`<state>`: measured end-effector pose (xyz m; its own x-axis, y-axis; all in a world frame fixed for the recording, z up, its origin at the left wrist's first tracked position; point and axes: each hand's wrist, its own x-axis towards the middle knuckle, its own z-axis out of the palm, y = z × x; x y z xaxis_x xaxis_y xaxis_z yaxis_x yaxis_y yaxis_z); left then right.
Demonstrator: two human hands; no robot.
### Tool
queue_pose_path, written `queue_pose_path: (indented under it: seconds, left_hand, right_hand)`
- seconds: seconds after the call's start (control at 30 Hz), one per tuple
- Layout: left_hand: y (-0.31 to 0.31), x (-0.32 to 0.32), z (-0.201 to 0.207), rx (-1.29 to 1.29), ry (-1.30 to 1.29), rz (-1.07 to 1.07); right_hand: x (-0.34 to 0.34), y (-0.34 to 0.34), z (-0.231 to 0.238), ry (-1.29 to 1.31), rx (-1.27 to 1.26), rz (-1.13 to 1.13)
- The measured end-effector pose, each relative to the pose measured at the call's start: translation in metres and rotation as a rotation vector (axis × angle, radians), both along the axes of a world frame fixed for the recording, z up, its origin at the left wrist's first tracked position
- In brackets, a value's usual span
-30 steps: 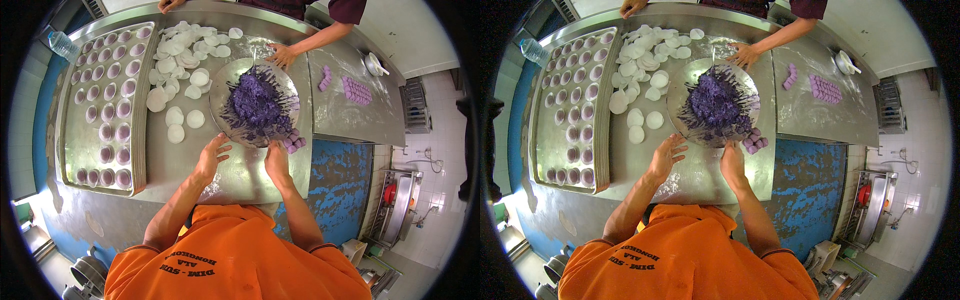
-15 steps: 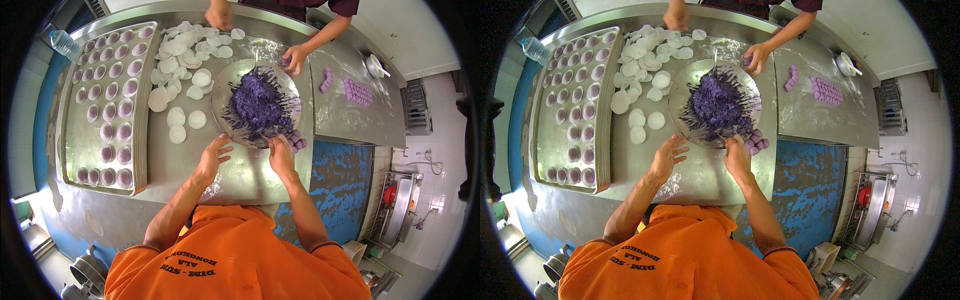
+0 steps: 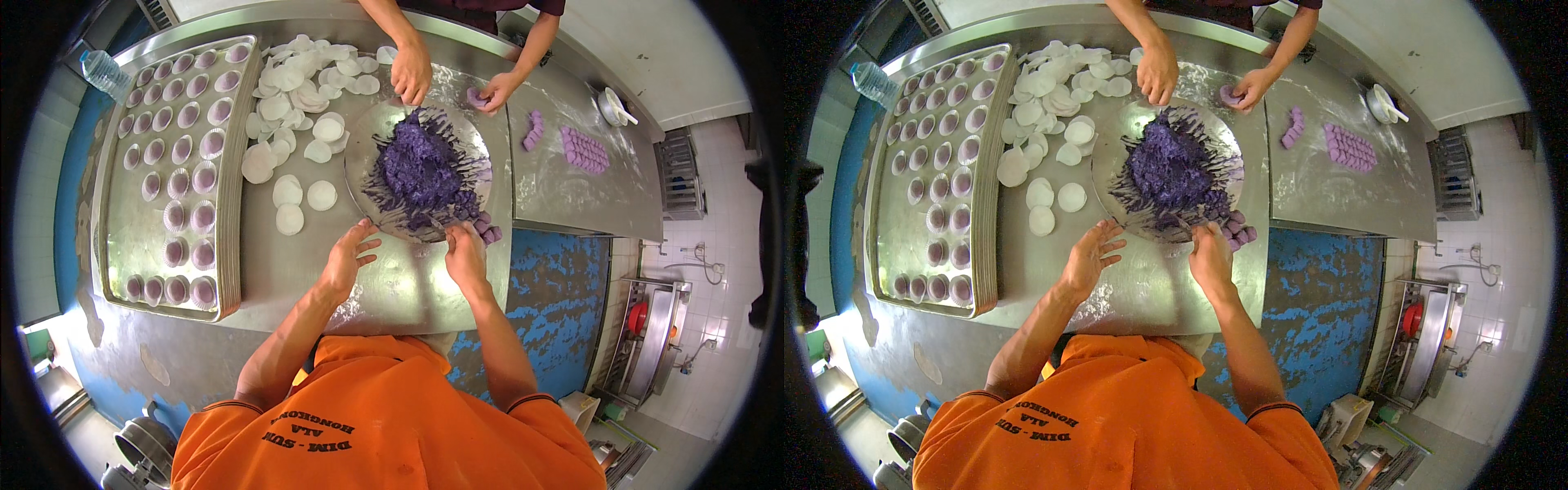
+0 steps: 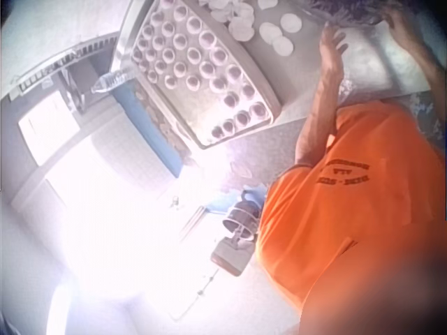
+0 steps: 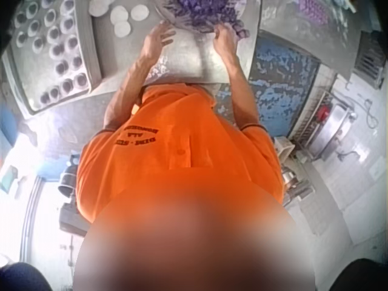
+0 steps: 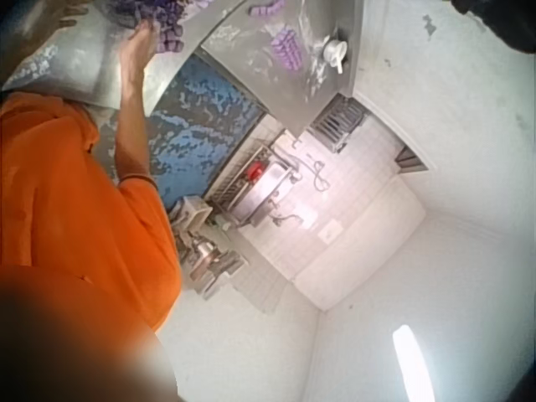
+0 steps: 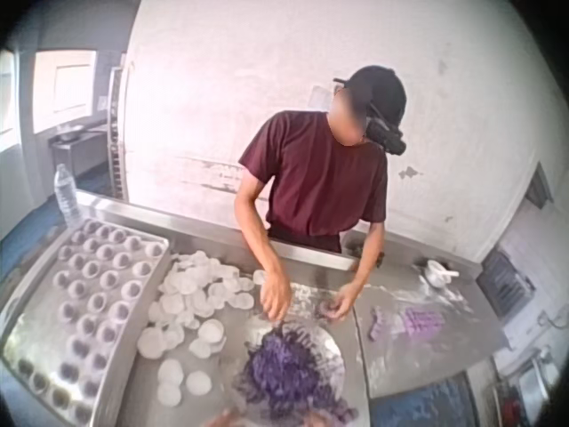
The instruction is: The person repeatedly scoops purple filling onto white dough discs, folds and seals them into small dumplings, and places them into a tray. A second person works alongside, performing the same steps. The finished dumplings accumulate in the tray throughout the clip.
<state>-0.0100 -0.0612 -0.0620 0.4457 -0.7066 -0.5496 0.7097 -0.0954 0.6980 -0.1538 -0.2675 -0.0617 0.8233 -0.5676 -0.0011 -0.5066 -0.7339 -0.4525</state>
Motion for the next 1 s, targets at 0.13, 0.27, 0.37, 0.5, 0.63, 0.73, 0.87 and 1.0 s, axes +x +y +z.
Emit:
queue_pose_path:
  seconds: [0.13, 0.27, 0.37, 0.5, 0.63, 0.73, 0.87, 1.0]
  left_hand:
    - [0.000, -0.001, 0.000, 0.007, -0.014, -0.002]
    - [-0.002, -0.001, 0.000, -0.004, -0.005, 0.010]
    - [0.000, 0.000, 0.001, -0.001, -0.002, 0.009]
    - [0.005, 0.000, 0.000, -0.022, 0.032, -0.007]
    - [0.012, -0.004, -0.005, 0.012, 0.054, -0.024]
    - [0.022, -0.004, -0.009, 0.007, 0.049, -0.030]
    - [0.040, 0.000, -0.016, 0.044, 0.039, -0.006]
    - [0.054, 0.001, -0.024, 0.084, 0.042, 0.006]
  right_hand:
    - [0.001, 0.021, -0.001, 0.078, -0.033, -0.008]
    - [0.006, 0.041, 0.001, 0.052, 0.079, -0.011]
    - [0.005, 0.052, 0.005, -0.002, 0.083, 0.016]
    - [-0.006, 0.064, 0.007, -0.031, 0.264, 0.009]
    - [-0.017, 0.065, 0.003, -0.139, 0.399, 0.025]
    - [-0.030, 0.052, -0.003, -0.368, 0.375, -0.129]
    - [-0.063, 0.001, -0.017, -0.262, 0.232, -0.465]
    - [-0.089, -0.041, -0.046, -0.111, -0.005, -0.485]
